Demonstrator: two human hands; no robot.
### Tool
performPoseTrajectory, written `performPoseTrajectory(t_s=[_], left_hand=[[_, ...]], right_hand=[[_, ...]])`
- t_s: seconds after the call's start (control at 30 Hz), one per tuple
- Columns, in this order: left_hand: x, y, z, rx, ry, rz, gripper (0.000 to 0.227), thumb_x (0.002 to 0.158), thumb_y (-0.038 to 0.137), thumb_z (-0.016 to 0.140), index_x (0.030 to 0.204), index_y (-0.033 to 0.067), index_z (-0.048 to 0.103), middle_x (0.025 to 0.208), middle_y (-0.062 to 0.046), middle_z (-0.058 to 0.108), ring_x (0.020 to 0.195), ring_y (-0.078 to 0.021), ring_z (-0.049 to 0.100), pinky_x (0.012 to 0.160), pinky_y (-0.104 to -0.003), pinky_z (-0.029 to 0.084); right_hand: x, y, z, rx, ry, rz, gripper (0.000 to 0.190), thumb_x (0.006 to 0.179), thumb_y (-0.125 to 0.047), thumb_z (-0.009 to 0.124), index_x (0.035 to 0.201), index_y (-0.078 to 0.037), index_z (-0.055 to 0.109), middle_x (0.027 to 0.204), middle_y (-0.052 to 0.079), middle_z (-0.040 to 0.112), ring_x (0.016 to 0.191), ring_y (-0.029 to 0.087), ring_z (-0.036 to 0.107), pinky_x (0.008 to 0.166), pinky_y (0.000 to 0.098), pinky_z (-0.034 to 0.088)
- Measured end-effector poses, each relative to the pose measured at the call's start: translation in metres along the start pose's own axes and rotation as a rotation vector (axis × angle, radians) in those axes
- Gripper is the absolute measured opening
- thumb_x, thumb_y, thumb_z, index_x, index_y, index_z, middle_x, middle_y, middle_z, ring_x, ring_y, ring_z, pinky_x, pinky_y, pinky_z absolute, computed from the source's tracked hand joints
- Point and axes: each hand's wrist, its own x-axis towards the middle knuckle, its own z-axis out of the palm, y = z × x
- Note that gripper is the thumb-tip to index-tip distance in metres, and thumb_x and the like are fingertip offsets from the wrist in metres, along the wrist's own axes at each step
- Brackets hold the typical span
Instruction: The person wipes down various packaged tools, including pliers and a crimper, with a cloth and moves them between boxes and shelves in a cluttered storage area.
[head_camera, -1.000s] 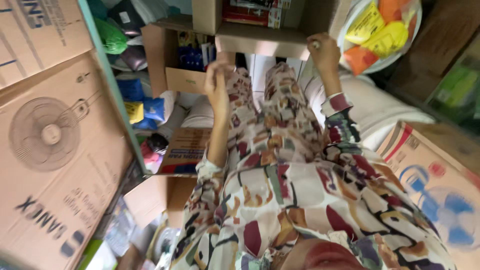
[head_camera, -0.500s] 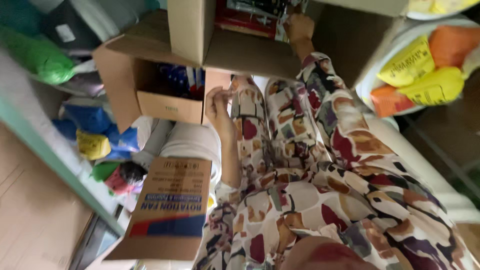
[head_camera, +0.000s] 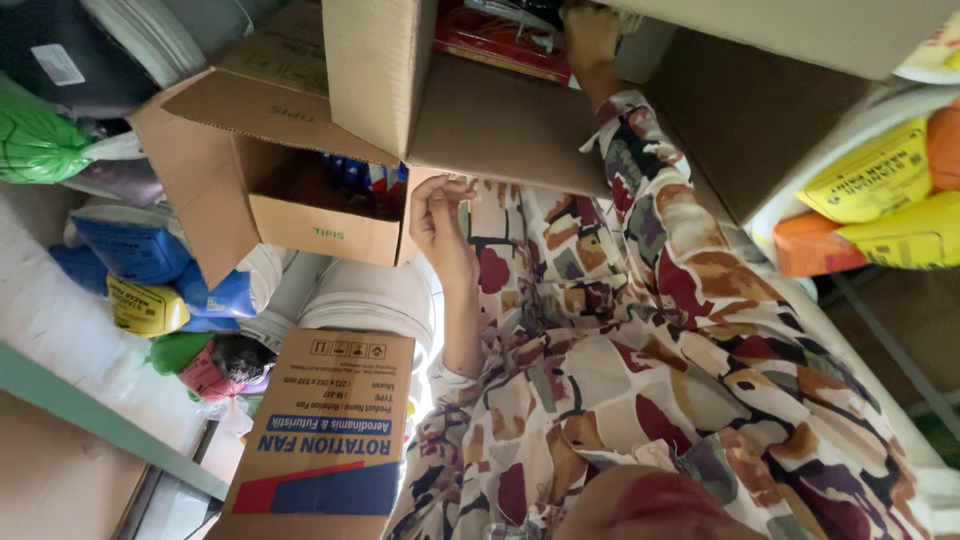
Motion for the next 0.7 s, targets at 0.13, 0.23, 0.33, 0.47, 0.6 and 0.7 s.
performPoseTrajectory(t_s=[0.13,0.23,0.33,0.47,0.6,0.7], left_hand=[[-0.024,0.030,0.013,0.030,-0.021,-0.037,0.017,0.112,0.011,0.050,0.117,-0.0004,0.062,0.100,-0.010,0.068,0.094,-0.0188,0.065,0.091,-0.035,0.054],[-0.050,0.068,0.021,0.036,-0.051,-0.031,0.018,0.112,0.012,0.051,0.117,-0.0006,0.062,0.099,-0.011,0.069,0.094,-0.0193,0.065,0.091,-0.034,0.053],[-0.075,0.116,0.030,0.024,-0.084,-0.034,0.017,0.111,0.011,0.051,0.118,-0.0003,0.062,0.100,-0.010,0.068,0.094,-0.0188,0.065,0.092,-0.034,0.052],[-0.103,0.181,0.035,0.192,-0.151,0.053,0.019,0.111,0.009,0.048,0.119,-0.0005,0.063,0.103,-0.010,0.070,0.098,-0.0169,0.066,0.096,-0.033,0.053],[-0.108,0.248,0.043,0.323,-0.195,0.389,0.017,0.113,0.007,0.049,0.118,-0.0006,0.063,0.115,-0.010,0.068,0.114,-0.0180,0.063,0.107,-0.033,0.048],[-0.106,0.306,0.055,0.311,-0.201,0.479,0.021,0.112,0.013,0.050,0.122,-0.0003,0.064,0.122,-0.010,0.067,0.118,-0.0191,0.062,0.105,-0.033,0.049]], right_hand=[[-0.037,0.013,-0.043,0.281,-0.300,0.139,0.050,0.075,-0.048,0.088,0.099,-0.005,0.077,0.093,0.023,0.072,0.086,0.040,0.071,0.072,0.0509,0.056],[-0.067,0.022,-0.094,0.373,-0.385,0.340,0.061,0.065,-0.053,0.092,0.098,-0.004,0.077,0.099,0.023,0.071,0.089,0.040,0.071,0.075,0.0475,0.057],[-0.092,0.038,-0.161,0.417,-0.485,0.426,0.059,0.070,-0.052,0.089,0.106,-0.007,0.078,0.107,0.022,0.072,0.098,0.038,0.071,0.087,0.0453,0.057],[-0.140,0.046,-0.285,0.531,-0.272,0.273,0.059,0.066,-0.039,0.088,0.117,-0.012,0.078,0.115,0.020,0.067,0.100,0.040,0.067,0.087,0.0464,0.054],[-0.192,0.063,-0.458,0.587,-0.103,-0.031,0.070,0.069,-0.034,0.089,0.135,-0.015,0.072,0.113,0.017,0.065,0.103,0.039,0.064,0.086,0.0468,0.052],[-0.236,0.059,-0.608,0.691,0.023,-0.102,0.072,0.069,-0.027,0.087,0.138,-0.017,0.069,0.121,0.012,0.067,0.105,0.033,0.067,0.090,0.0417,0.053]])
